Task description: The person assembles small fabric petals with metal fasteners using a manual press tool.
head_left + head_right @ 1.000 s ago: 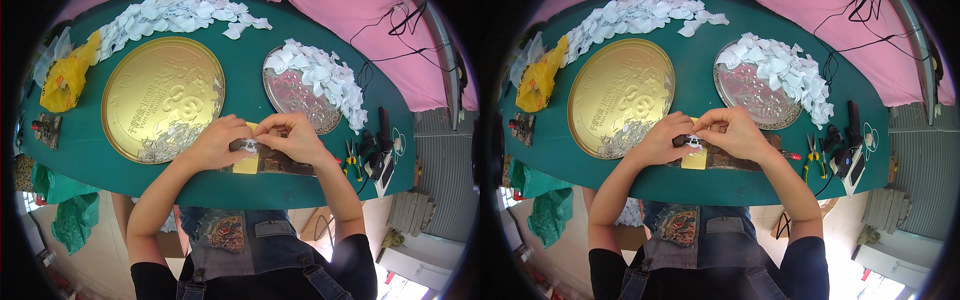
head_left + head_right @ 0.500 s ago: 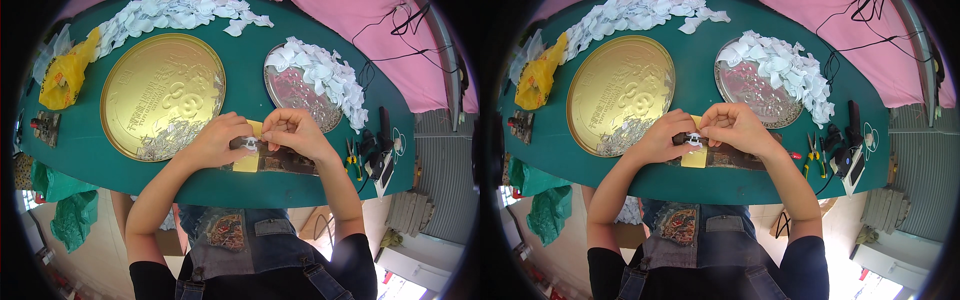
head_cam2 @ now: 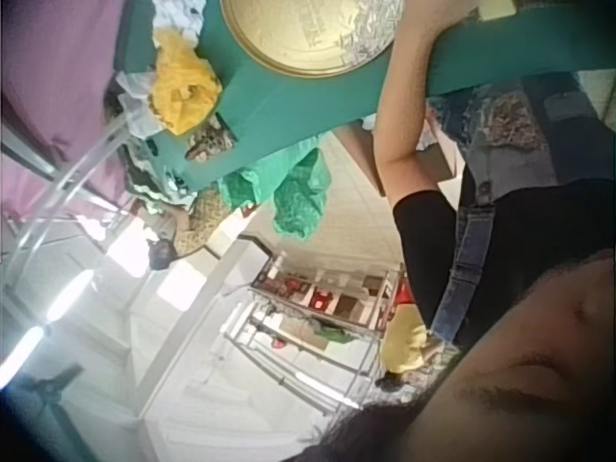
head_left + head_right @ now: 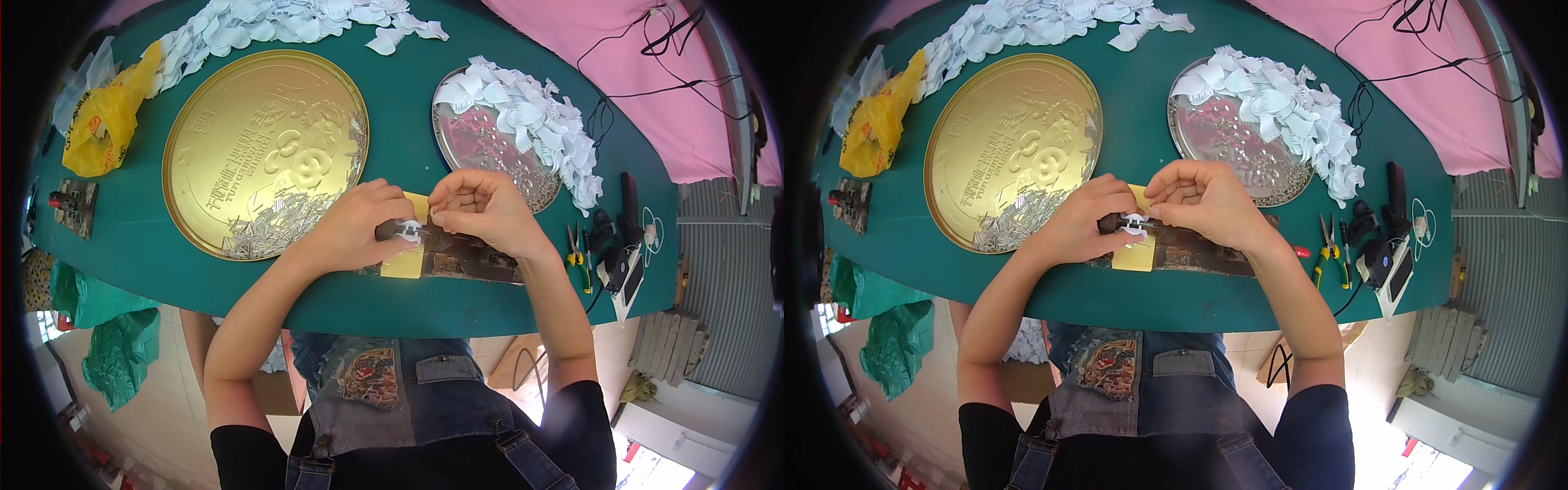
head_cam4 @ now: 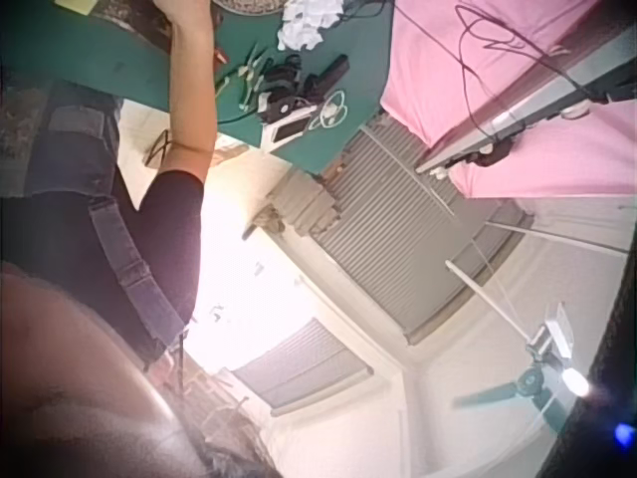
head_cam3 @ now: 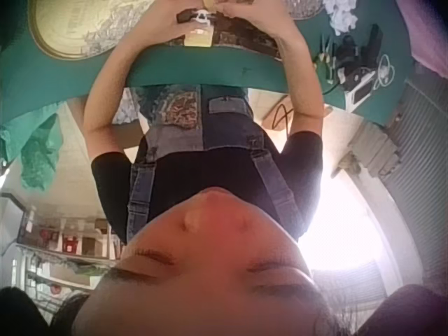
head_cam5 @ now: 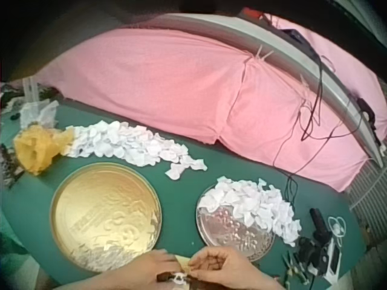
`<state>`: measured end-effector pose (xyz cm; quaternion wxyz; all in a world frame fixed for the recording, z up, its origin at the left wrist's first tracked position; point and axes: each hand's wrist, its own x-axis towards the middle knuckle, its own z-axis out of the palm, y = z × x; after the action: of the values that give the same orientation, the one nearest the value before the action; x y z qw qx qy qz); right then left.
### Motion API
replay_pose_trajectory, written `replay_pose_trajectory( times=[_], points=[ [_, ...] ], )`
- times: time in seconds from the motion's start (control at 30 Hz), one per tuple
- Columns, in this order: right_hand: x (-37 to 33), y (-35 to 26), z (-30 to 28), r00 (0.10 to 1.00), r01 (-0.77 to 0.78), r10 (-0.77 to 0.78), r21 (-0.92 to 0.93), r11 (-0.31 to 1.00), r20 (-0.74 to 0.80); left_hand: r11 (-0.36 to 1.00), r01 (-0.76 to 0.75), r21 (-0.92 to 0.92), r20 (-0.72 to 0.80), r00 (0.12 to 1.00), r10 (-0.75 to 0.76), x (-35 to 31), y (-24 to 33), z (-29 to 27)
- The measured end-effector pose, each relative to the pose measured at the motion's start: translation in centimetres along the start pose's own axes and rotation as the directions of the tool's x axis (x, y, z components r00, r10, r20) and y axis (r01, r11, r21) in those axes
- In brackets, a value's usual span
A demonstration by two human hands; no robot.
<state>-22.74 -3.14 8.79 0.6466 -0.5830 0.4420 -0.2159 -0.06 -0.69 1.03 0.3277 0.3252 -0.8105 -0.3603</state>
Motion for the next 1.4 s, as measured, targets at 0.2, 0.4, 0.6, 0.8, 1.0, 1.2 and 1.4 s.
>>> replay_pose_trajectory(
  times=[0.2, 0.4, 0.6, 0.8, 1.0, 1.2, 1.4],
  points=[
    [-0.3, 0.2, 0.7, 0.996, 0.078, -0.085, -0.273, 0.959, -0.016, 1.000, -0.025, -0.002, -0.018, 1.000, 0.025, 0.0, -0.4, 0.3],
    [-1.0, -0.2, 2.5, 0.938, 0.310, -0.338, -0.610, 0.729, 0.073, 1.000, -0.018, -0.004, -0.037, 0.999, 0.018, -0.1, -0.3, 0.3],
    [-1.1, -0.5, 3.3, 0.916, 0.346, -0.381, -0.723, 0.597, 0.124, 0.999, -0.030, -0.014, -0.051, 0.998, 0.029, -0.1, -0.1, 0.3],
    [-1.2, -0.8, 3.5, 0.944, 0.272, -0.323, -0.700, 0.660, 0.062, 1.000, -0.022, -0.014, -0.032, 0.999, 0.021, -0.1, -0.1, 0.3],
    [-1.4, 0.3, 4.3, 0.911, 0.286, -0.410, -0.773, 0.566, 0.037, 1.000, -0.030, -0.009, -0.074, 0.997, 0.030, -0.1, -0.1, 0.6],
    [-2.6, 2.0, 5.2, 0.733, 0.399, -0.659, -0.890, 0.219, 0.167, 0.999, -0.033, 0.041, -0.046, 0.998, 0.035, 0.0, -0.1, 0.3],
    [-3.1, 2.8, 5.2, 0.683, 0.411, -0.690, -0.907, 0.091, 0.240, 0.999, -0.038, 0.032, -0.077, 0.996, 0.040, 0.0, -0.3, 0.6]
  ],
)
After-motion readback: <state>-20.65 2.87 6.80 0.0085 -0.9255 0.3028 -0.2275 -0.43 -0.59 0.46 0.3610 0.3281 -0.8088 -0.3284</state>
